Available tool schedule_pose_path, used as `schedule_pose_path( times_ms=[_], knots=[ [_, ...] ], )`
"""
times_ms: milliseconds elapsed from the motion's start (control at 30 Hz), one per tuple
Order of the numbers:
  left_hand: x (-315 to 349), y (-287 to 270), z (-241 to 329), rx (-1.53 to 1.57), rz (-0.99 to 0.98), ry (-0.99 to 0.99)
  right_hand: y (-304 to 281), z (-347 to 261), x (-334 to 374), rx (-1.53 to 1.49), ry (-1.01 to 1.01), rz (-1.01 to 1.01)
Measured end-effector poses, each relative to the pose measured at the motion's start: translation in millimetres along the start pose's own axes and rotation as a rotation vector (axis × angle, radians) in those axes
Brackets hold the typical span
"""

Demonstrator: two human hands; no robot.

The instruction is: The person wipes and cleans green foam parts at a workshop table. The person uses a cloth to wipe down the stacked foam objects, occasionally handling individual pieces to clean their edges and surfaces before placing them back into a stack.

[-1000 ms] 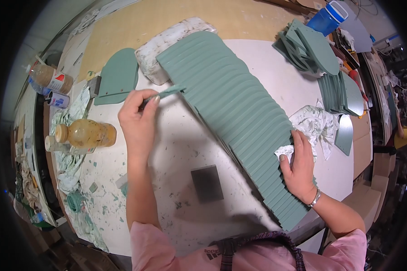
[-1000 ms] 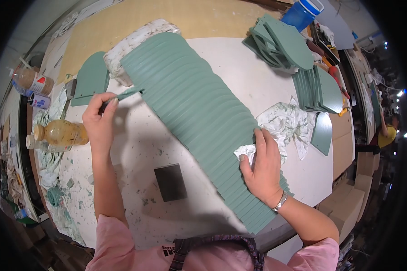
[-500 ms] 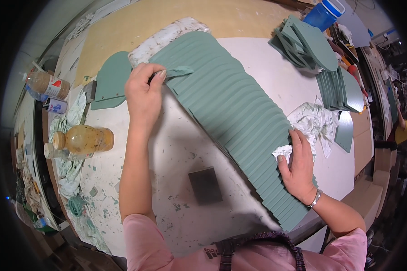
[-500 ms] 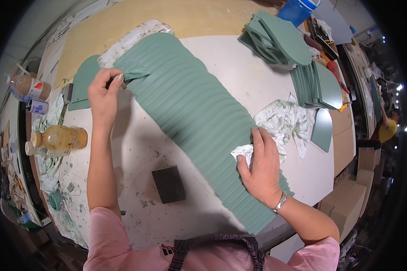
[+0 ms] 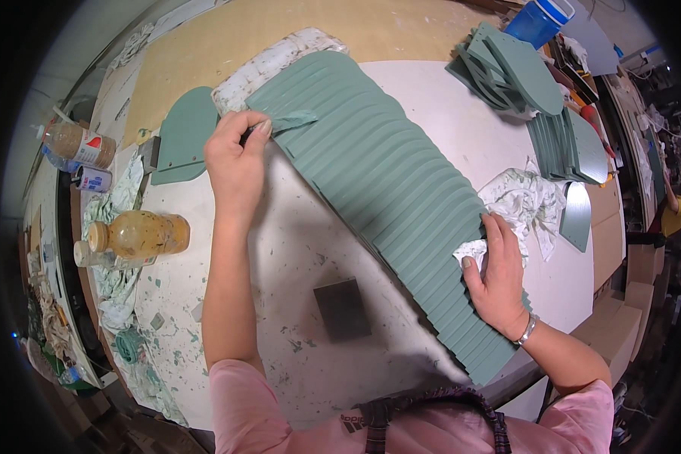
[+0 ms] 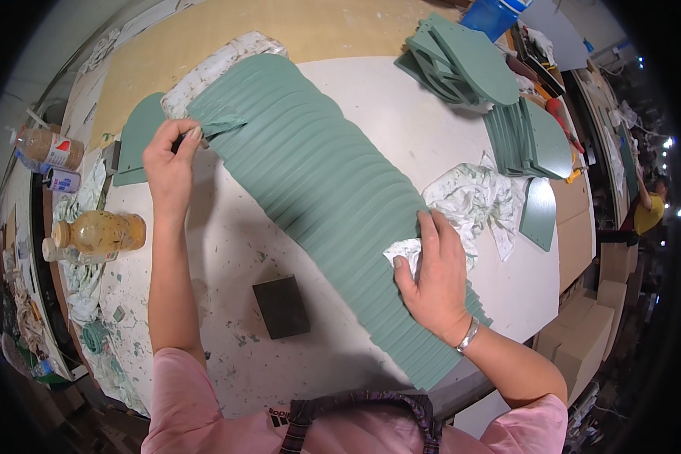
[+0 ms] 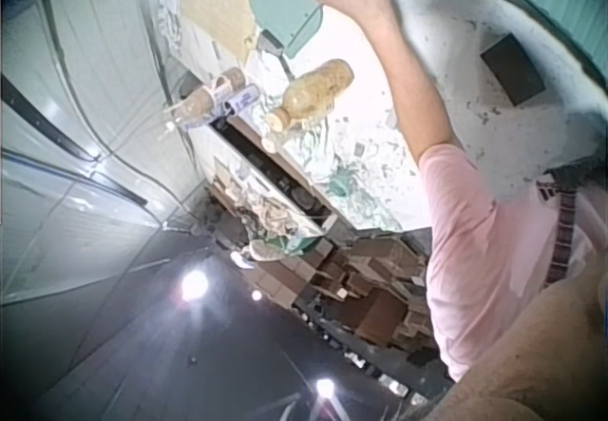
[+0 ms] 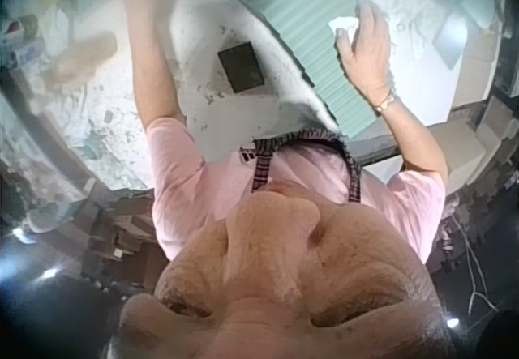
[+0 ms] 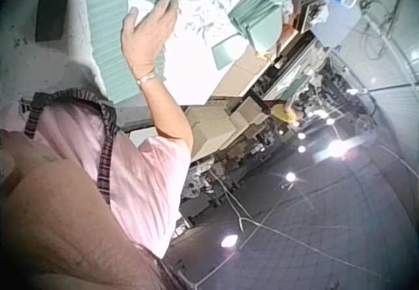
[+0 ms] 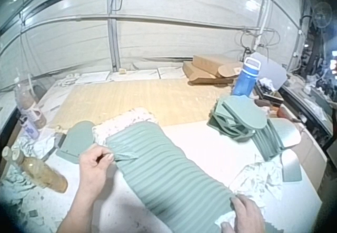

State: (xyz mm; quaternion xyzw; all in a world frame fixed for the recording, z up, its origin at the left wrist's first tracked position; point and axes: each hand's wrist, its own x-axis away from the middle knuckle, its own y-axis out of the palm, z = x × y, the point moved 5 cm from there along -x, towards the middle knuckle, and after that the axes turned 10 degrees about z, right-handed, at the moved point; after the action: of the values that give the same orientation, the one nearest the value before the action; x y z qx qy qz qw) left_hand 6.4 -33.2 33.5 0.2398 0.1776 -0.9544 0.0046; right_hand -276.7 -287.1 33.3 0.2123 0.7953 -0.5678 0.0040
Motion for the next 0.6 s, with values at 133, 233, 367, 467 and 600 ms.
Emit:
schedule_pose_path(
  times_ms=[133,233,367,467,600],
  knots=[
    [2.2,2.0,-5.3,0.022,-0.002,-0.022,-0.3,-0.4,0.0,0.006,0.009,-0.003],
    [3.9,0.7,-9.1,0.063,0.024,-0.055,-0.6,0.4,0.1,0.005,0.013,-0.003],
    [5.9,-0.6,-5.7,0.001,0.015,-0.044,-1.2,0.1,0.5,-0.005,0.017,0.003],
    [7.1,0.3,-6.8,0.043,0.042,-0.095,-0.9,1.2,1.1,0.0,0.017,0.001],
    [6.9,11.6,8.7,0.034,0.007,-0.057,-1.5,2.3,0.8,-0.003,0.022,-0.006]
  ],
)
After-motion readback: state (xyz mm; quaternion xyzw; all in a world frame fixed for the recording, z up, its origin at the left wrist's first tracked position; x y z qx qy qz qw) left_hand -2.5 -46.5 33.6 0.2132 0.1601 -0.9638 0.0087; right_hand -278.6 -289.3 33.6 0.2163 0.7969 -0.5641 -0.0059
